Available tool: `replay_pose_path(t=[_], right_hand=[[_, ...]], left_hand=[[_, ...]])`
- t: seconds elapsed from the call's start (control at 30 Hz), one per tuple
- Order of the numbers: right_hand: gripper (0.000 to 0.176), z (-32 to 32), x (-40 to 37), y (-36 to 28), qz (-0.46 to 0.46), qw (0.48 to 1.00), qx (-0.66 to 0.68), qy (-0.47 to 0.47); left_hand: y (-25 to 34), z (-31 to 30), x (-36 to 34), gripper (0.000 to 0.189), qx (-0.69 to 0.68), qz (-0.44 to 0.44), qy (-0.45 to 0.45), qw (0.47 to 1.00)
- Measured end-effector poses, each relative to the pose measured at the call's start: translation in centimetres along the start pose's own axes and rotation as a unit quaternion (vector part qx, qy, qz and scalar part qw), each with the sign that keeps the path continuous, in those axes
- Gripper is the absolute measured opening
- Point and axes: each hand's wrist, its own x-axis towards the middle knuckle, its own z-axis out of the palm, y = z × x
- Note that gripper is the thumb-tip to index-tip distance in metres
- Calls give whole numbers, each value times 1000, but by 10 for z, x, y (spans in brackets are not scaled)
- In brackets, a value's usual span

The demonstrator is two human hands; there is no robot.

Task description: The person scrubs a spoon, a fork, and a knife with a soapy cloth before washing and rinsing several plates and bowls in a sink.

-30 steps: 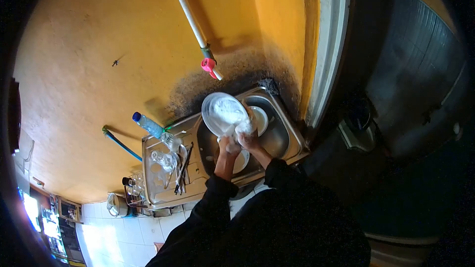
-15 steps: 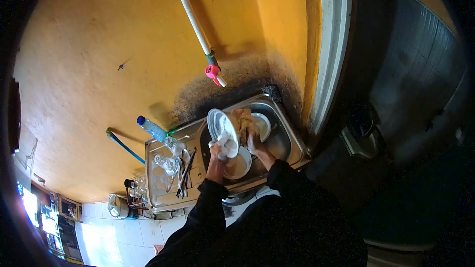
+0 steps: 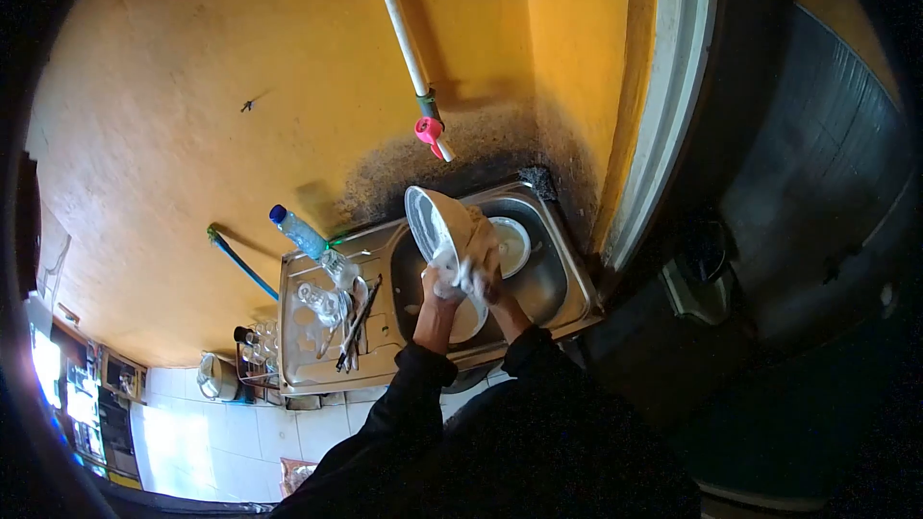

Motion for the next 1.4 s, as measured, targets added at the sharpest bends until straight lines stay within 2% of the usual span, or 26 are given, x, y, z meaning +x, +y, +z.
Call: replay_pose_path(t=[0.2, 0.23, 0.27, 0.33, 0.4, 0.47, 0.5, 0.53, 0.6, 0.63, 0.67, 0.7, 0.73, 0.77, 0.8, 0.83, 0.87, 0.9, 0.97, 1.07, 1.1, 1.2, 1.27, 1.3, 1.33, 1.4], right_hand=[[39, -6, 31, 11, -85, 993, -81, 10], [39, -18, 16, 16, -101, 990, -94, 12], [39, -30, -7, 19, -115, 987, -107, 13], [39, -50, 21, 35, -143, 981, -131, 16], [38, -37, 3, 48, -150, 978, -141, 12], [38, 14, -31, 117, 22, 966, -227, 120], [40, 19, -30, 117, 109, 942, -267, 171], [40, 13, -30, 120, 105, 943, -269, 169], [37, -29, 6, 60, 311, 950, -27, 0], [36, -37, 12, 44, 407, 904, 96, -90], [36, -43, 12, 49, 406, 904, 94, -96], [37, -54, 15, 50, 279, 949, 119, -82], [39, -60, 15, 49, 150, 976, 142, -68], [39, -47, 16, 47, 149, 976, 141, -73], [37, -22, 25, 19, 174, 963, 160, 133], [35, -7, 24, 2, 194, 907, 171, 334], [35, 2, 13, 15, -36, 914, -161, 370], [36, 0, 1, 32, 153, 957, -59, 239], [38, -25, 1, 41, 452, 887, 90, -40], [33, -38, 13, 6, 354, 928, 102, 55], [31, -33, 22, 7, 135, 967, -146, 160], [29, -54, 41, -15, 220, 957, -121, 149], [28, -61, 41, 36, 89, 975, -39, 201], [27, -71, 49, 26, 8, 968, -150, 200], [25, -65, 59, 23, 10, 975, 130, 182], [20, -58, 63, -6, 237, 918, 315, 51]], left_hand=[[-15, 14, 2, 20, 66, 18, 138, 988], [-12, 17, -1, 19, 218, 139, 35, 965], [-1, 16, -9, 19, 611, 282, -22, 740], [29, 46, -10, 17, 364, 95, 195, 906], [37, 14, 11, 19, 392, 175, 40, 902], [19, 32, 5, 19, 335, 182, 122, 916], [12, 16, 16, 19, 685, 197, 44, 700], [2, -4, 16, 28, 764, 108, 5, 637], [-3, -6, 11, 24, 639, 282, -57, 714], [5, -8, 8, 22, 540, 184, 51, 820], [22, 4, 5, 19, 416, 82, 154, 892], [33, 17, 4, 27, 371, 156, 36, 915], [31, 15, 6, 33, 368, 139, 55, 918], [17, 11, 9, 31, 356, 166, 149, 908], [2, 8, 13, 29, 341, 191, 242, 888], [-2, 6, 12, 21, 159, 101, 155, 970], [-9, -2, 17, 22, 179, 105, 201, 957], [-6, -1, 14, 25, 201, 93, 191, 956], [12, 9, 1, 31, 205, 92, 84, 971], [33, 9, -8, 35, 78, -59, 59, 993], [32, 10, -9, 36, 100, -38, 27, 994], [33, 14, -11, 36, 105, 9, 74, 992], [37, 21, -15, 38, 109, 28, 54, 992], [38, 23, -17, 41, 115, 43, 34, 992], [35, 11, -11, 41, 115, 39, 34, 992], [28, -18, 9, 40, 251, 85, 9, 964]])
